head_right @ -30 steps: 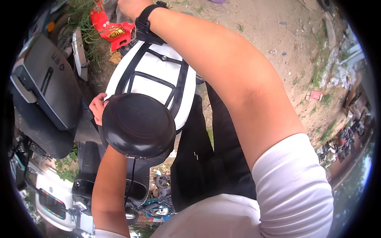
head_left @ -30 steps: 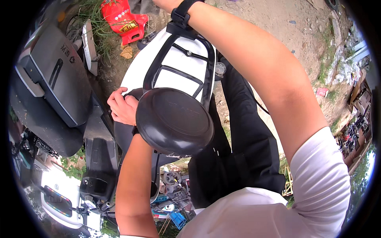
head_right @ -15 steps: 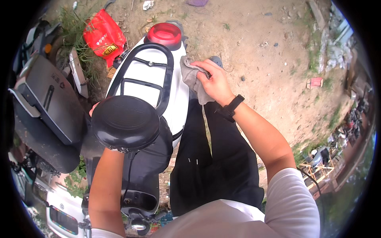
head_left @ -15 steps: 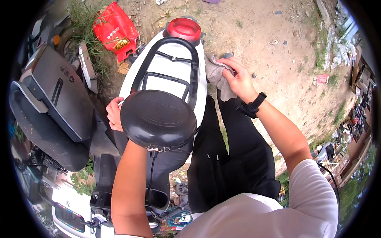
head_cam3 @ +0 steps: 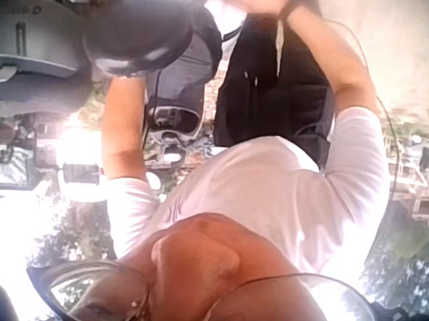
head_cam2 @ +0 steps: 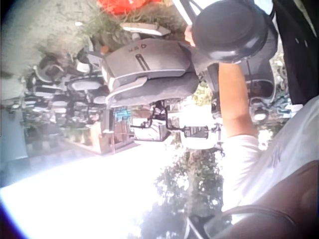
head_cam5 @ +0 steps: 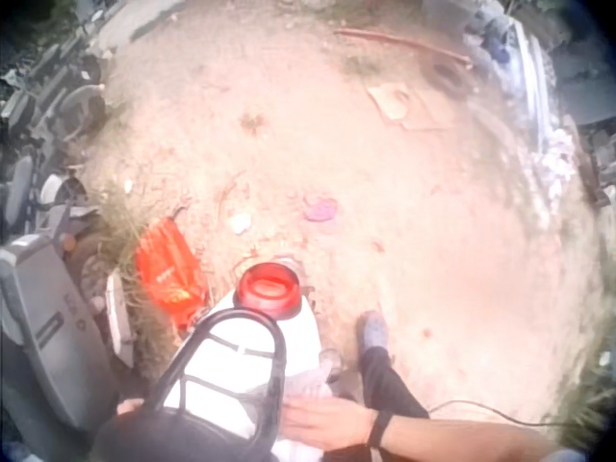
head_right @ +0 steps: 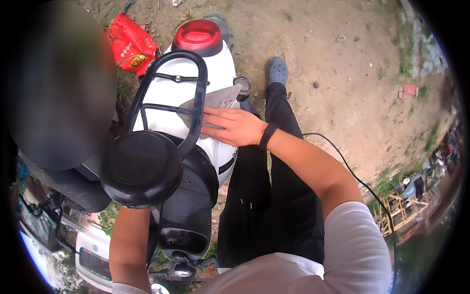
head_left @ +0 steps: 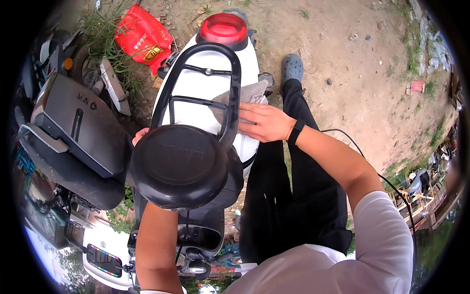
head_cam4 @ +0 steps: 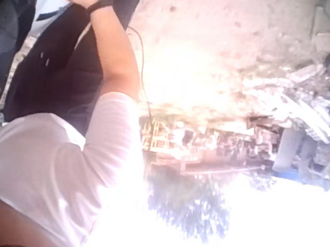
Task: The person wets a cloth at a sink and proceeds to wipe down the body panels of a white motorcycle. They clean the front fairing, side panels, and rear section of the vehicle using the damp cloth.
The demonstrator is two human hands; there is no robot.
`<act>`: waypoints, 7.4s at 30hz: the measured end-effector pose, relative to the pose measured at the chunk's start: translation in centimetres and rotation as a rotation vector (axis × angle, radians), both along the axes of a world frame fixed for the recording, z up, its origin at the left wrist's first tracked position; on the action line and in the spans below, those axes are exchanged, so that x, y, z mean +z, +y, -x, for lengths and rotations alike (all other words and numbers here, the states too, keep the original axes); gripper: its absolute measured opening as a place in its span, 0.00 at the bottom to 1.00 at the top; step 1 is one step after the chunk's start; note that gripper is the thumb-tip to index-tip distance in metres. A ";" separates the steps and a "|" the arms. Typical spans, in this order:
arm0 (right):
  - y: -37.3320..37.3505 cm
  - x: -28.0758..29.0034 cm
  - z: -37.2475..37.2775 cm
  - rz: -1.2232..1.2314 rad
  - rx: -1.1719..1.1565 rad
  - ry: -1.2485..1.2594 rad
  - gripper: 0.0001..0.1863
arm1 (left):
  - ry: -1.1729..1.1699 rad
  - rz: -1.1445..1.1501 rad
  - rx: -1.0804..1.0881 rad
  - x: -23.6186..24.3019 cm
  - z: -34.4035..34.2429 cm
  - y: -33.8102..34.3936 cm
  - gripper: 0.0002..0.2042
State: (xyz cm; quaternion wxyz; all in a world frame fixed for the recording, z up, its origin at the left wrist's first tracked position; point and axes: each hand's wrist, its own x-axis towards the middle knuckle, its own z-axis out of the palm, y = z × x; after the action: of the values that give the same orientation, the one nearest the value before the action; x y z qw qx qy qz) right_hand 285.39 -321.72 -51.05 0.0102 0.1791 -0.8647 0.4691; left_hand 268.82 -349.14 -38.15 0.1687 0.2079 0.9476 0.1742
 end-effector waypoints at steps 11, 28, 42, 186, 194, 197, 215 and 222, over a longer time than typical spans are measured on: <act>1.1 -2.6 6.4 0.070 0.055 0.124 0.35 | -0.034 0.004 -0.068 0.1 -0.4 0.2 0.22; 0.2 -1.6 6.2 0.119 0.072 0.119 0.34 | -0.047 0.007 -0.147 0.5 -0.3 0.8 0.19; -1.2 -2.7 -11.6 0.031 0.431 0.187 0.16 | -0.045 0.023 -0.178 0.0 0.0 0.6 0.16; 2.2 2.4 21.8 -0.681 0.347 -0.142 0.09 | 0.315 0.304 0.623 -5.0 -0.8 0.4 0.09; 5.1 12.3 18.4 -0.808 0.354 -0.525 0.09 | 0.349 0.292 0.680 -6.3 -1.7 -0.3 0.08; 9.8 15.7 10.0 -0.799 0.049 -0.641 0.11 | 0.358 0.292 0.663 -5.0 -1.2 1.0 0.08; 21.2 32.4 -43.5 -0.494 -1.634 -0.692 0.18 | -0.103 -0.425 0.469 3.0 -12.5 -4.6 0.14; 18.1 33.2 -33.6 -0.403 -1.473 -0.473 0.14 | -0.596 -0.390 0.318 8.3 -22.2 -7.1 0.08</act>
State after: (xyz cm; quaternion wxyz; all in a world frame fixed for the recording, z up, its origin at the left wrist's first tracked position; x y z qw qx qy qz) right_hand 318.96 -303.62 -17.88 0.1014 -0.5440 -0.8080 0.2022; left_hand 291.01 -356.26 -29.85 0.3648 0.0270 0.8266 0.4276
